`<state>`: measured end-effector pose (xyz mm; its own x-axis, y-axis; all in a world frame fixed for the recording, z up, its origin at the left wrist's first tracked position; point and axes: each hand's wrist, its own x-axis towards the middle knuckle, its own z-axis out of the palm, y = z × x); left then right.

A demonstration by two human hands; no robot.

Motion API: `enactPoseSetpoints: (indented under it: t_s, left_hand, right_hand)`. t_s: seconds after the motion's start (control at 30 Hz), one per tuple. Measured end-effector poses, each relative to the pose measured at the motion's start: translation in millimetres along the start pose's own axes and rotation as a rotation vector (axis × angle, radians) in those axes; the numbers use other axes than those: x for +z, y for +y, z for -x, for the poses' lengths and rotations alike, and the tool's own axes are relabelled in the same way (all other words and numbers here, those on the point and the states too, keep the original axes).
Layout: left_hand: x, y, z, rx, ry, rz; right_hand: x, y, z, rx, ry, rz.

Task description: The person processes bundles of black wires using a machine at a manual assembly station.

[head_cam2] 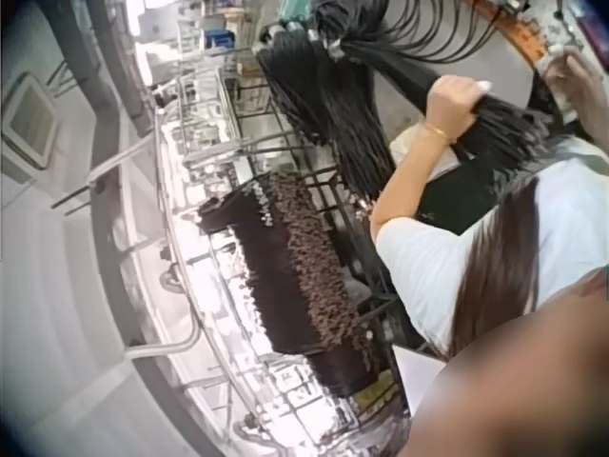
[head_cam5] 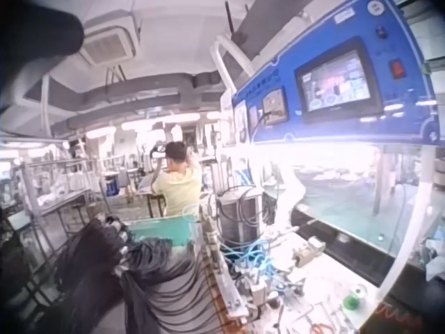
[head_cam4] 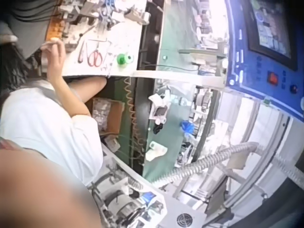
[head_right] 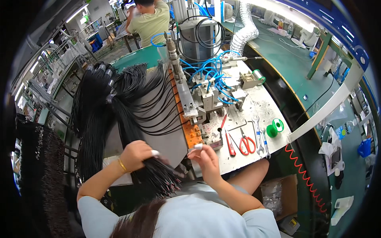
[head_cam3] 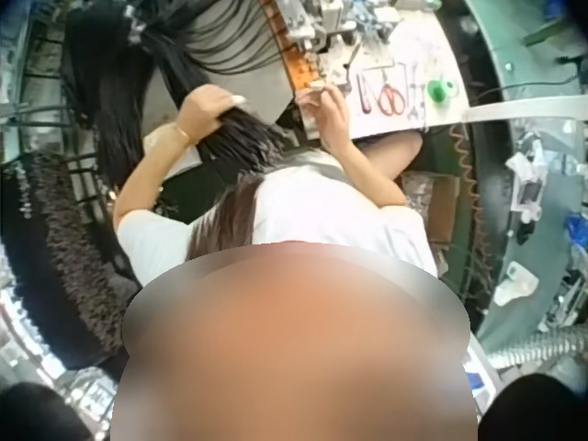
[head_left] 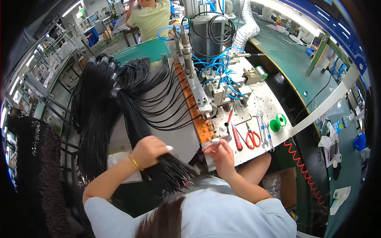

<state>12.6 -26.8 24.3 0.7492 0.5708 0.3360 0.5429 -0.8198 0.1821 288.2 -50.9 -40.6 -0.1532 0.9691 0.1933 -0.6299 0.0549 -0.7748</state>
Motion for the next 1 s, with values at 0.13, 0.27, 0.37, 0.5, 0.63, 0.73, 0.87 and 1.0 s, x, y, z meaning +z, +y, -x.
enactPoseSetpoints:
  t_s: [0.13, 0.27, 0.37, 0.5, 0.63, 0.73, 0.87, 1.0]
  left_hand:
    - [5, 23, -56, 0.209, 0.074, -0.006]
    - [35, 5, -88, -0.266, 0.208, 0.589]
    - [52, -25, -98, -1.036, -0.063, 1.611]
    - [40, -33, -102, -0.886, -0.164, 1.485]
    - [33, -24, -114, -0.883, -0.146, 1.365]
    - [41, -25, -117, -0.821, -0.205, 1.246]
    - [42, -16, -121, -0.792, -0.149, 1.225]
    - [45, -22, -121, -0.766, -0.222, 1.227]
  right_hand:
    - [5, -20, -14, 0.148, 0.109, -0.021]
    - [-11, -18, -40, 0.004, 0.051, 0.484]
    - [-20, -16, -58, -0.088, 0.003, 0.796]
    - [-26, -21, -76, -0.149, -0.039, 1.048]
    - [-20, -20, -97, -0.224, -0.083, 1.046]
    - [-20, -16, -98, -0.067, -0.012, 0.783]
    - [-25, -14, -94, 0.229, 0.036, 0.410]
    - [-26, -31, -90, 0.181, -0.136, 0.692]
